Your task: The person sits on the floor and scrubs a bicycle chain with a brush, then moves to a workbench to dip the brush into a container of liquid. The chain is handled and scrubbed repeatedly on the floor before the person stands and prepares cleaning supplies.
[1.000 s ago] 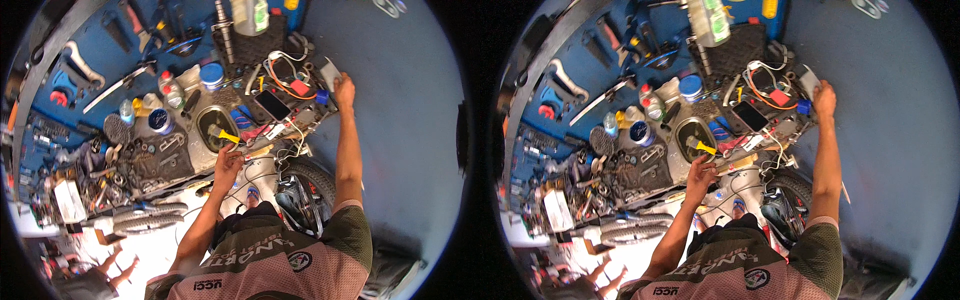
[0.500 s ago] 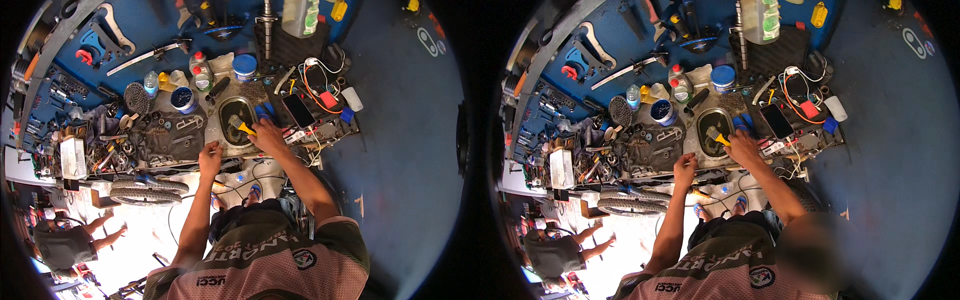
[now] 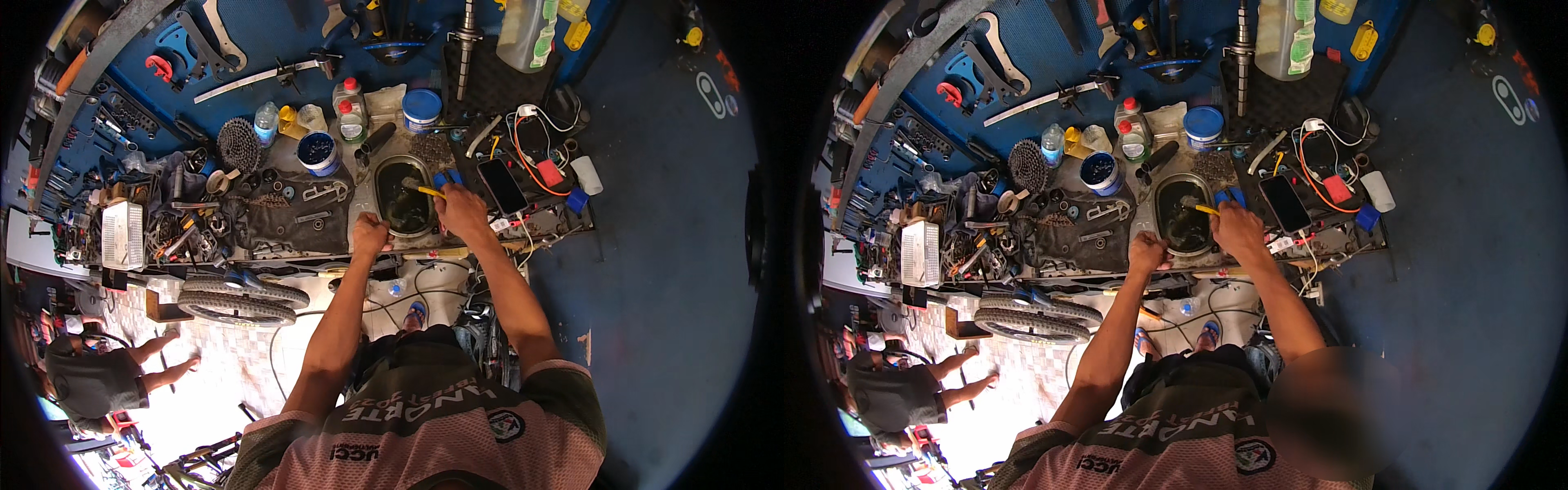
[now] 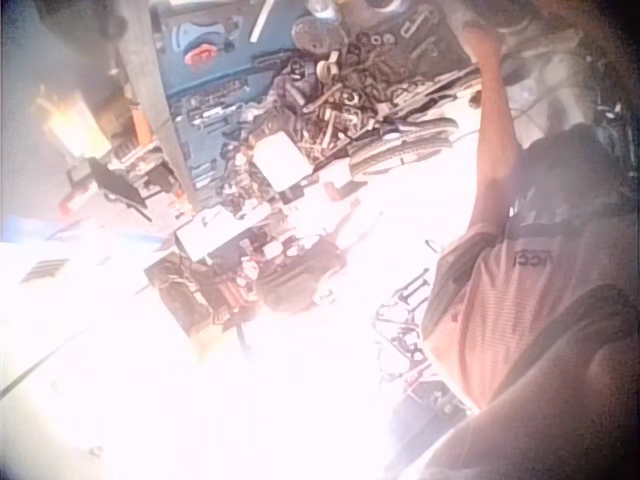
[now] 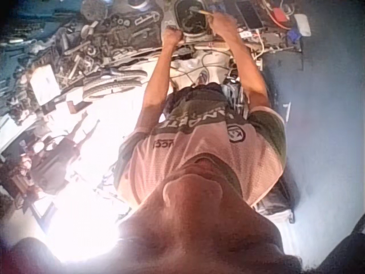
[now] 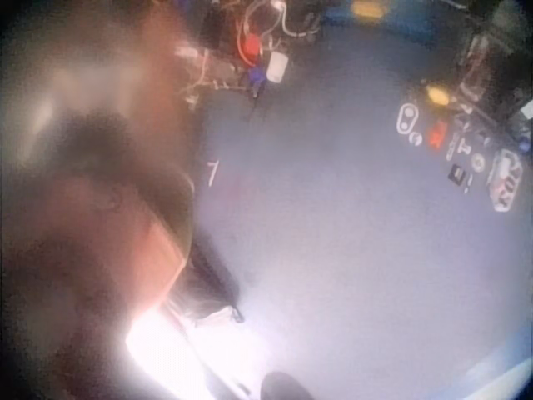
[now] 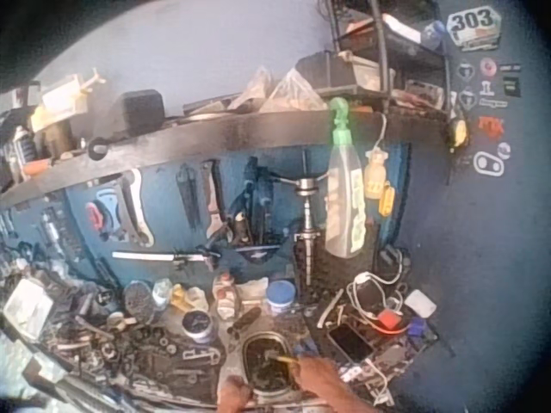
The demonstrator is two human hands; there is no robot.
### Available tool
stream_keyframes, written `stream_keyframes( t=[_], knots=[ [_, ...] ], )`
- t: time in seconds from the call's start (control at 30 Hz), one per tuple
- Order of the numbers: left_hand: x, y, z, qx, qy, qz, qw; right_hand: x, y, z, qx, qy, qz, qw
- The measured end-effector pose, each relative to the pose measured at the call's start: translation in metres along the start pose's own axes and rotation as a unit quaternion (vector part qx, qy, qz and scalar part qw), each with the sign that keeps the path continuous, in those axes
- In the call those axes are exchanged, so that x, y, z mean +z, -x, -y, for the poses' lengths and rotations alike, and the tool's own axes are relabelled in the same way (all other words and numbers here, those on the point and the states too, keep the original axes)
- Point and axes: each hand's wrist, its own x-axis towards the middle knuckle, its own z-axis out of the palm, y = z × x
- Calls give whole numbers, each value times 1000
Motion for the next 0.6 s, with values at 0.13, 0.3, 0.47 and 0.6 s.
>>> stream_keyframes(
  t=[0.13, 0.3, 0.47, 0.6],
  knots=[
    [0, -2, 5, 20, 128, 0, 992, -13, 7, 6, -10, -12, -8, 1000],
    [-7, 5, 7, 53, 187, 2, 981, -18, 15, 12, -50, -60, -18, 997],
    [-41, 18, 5, 101, 176, 21, 979, -26, 33, 17, -77, -130, -23, 988],
    [-69, 39, -2, 129, 165, 77, 975, -44, 67, 31, -96, -147, -59, 983]
  ],
)
